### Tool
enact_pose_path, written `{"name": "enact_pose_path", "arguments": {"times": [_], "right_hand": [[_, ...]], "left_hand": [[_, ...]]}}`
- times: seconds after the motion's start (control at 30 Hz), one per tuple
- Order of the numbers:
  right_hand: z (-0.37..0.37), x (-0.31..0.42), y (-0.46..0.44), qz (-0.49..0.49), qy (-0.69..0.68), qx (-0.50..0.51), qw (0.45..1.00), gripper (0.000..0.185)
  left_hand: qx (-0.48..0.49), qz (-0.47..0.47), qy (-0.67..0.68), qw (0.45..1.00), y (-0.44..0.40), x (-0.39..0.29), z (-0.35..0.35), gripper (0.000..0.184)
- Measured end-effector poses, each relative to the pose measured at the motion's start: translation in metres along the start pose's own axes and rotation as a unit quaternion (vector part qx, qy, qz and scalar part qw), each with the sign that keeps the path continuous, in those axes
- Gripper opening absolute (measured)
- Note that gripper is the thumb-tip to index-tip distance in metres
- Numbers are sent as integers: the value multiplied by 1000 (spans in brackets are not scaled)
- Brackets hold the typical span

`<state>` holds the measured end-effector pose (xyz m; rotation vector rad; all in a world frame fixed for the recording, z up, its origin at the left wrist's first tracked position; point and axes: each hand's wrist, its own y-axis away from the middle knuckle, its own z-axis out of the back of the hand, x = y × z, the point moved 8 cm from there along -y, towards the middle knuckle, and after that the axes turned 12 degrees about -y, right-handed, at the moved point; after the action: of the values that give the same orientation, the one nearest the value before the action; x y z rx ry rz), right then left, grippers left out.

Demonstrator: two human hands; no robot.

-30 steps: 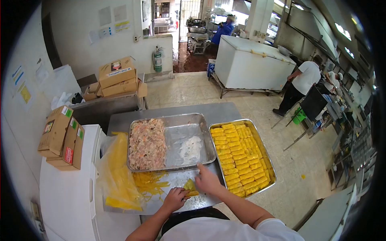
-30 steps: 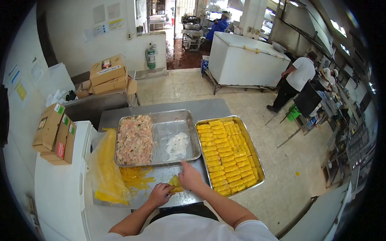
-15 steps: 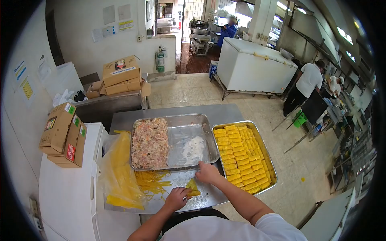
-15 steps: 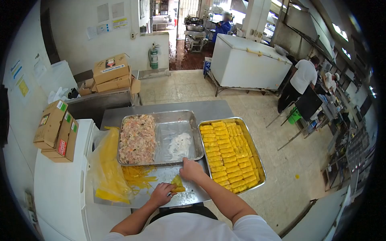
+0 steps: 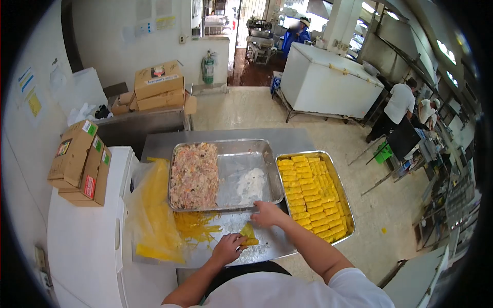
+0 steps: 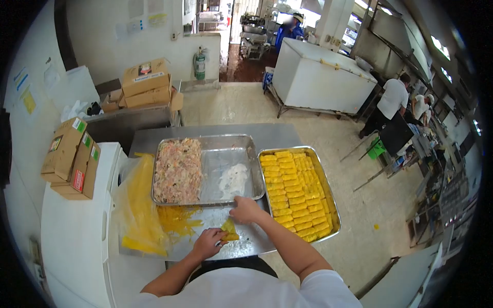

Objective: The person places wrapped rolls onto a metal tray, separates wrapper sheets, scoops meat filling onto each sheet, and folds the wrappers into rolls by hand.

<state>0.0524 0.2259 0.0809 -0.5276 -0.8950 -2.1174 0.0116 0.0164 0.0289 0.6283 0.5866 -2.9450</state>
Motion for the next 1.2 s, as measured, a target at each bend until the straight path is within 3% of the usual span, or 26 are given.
{"name": "enact_pose_path", "arguments": {"times": [0.13,0.23,0.53,0.67,0.83,1.17,1.2], "right_hand": [[8,-4,4,-25,-132,16,991,66],[36,22,9,-9,-151,0,988,68],[82,64,-50,160,65,-164,971,56],[39,29,-107,139,238,-57,960,58],[13,27,-127,102,301,2,948,64],[17,2,-142,76,217,-3,973,52],[21,-3,-143,77,97,5,992,54]], "left_hand": [[5,15,16,1000,1,1,-1,41],[2,20,16,1000,0,2,2,42],[-5,6,6,1000,2,4,-2,43],[-6,17,18,1000,-1,6,-2,42],[-19,12,18,1000,0,6,0,41],[-24,8,16,1000,0,5,-1,41],[-22,11,16,1000,-1,5,-1,41]]}}
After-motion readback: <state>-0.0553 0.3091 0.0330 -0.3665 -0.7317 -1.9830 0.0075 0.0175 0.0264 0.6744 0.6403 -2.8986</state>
